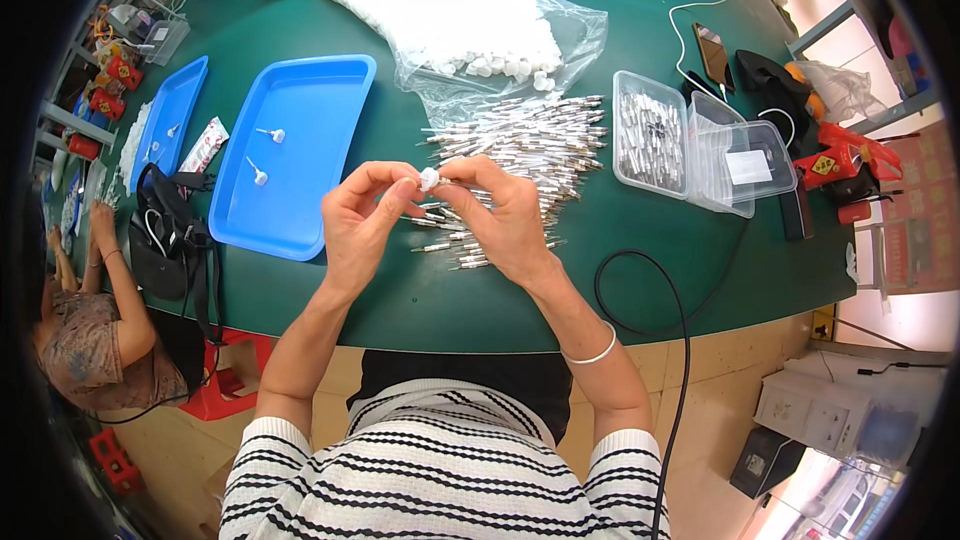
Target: The person repeatedly picks up small white plastic caps and metal rods from a green table and inserts the rods into the caps. The assembled units are then placed into a blue plastic tray. The process is repetitive and involves handling small parts by hand.
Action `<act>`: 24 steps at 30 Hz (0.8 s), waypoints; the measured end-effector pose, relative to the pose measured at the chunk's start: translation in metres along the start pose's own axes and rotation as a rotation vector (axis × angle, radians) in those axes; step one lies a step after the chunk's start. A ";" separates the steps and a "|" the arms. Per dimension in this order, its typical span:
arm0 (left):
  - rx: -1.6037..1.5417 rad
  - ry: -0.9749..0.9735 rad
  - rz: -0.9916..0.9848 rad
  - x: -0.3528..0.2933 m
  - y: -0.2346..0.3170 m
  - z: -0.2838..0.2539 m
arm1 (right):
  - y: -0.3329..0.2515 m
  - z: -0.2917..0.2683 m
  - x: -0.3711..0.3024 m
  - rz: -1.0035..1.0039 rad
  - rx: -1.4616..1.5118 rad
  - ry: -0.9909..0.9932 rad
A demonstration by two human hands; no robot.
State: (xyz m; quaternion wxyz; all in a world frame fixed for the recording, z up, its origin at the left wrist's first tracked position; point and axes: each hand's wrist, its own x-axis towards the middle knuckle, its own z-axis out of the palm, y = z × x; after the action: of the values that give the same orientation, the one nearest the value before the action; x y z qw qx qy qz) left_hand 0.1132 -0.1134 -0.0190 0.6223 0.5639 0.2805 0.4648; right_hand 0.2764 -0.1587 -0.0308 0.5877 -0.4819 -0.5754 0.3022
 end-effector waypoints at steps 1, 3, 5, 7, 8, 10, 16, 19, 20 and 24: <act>-0.001 0.001 0.000 0.000 0.000 0.000 | 0.000 0.001 0.000 0.000 0.010 0.004; -0.002 0.005 0.001 0.001 0.000 0.001 | 0.001 0.002 0.000 0.000 0.027 0.005; -0.023 0.001 -0.003 0.000 -0.002 0.001 | 0.002 0.002 -0.001 0.001 0.038 -0.007; -0.028 -0.027 -0.011 0.000 -0.006 -0.001 | 0.003 0.002 -0.001 0.041 0.087 -0.014; -0.023 -0.054 -0.017 0.000 -0.008 -0.003 | 0.003 0.002 -0.002 0.061 0.110 -0.018; -0.016 -0.080 -0.019 -0.001 -0.009 -0.005 | 0.003 0.003 -0.003 0.104 0.181 -0.025; 0.059 -0.077 -0.014 -0.002 -0.006 -0.007 | 0.002 0.004 -0.003 0.096 0.169 -0.015; 0.097 -0.039 -0.003 0.000 -0.003 -0.010 | 0.004 0.004 -0.003 0.059 0.130 -0.002; 0.065 -0.013 0.010 0.000 -0.002 -0.010 | 0.005 0.005 -0.003 0.047 0.117 0.003; 0.125 0.026 0.082 -0.001 0.004 -0.007 | 0.005 0.004 -0.001 0.001 0.064 -0.022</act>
State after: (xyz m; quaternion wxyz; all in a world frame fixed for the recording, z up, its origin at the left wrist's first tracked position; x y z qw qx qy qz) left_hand 0.1056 -0.1114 -0.0169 0.5624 0.6067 0.2938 0.4788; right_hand 0.2735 -0.1574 -0.0364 0.5964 -0.4600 -0.5713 0.3261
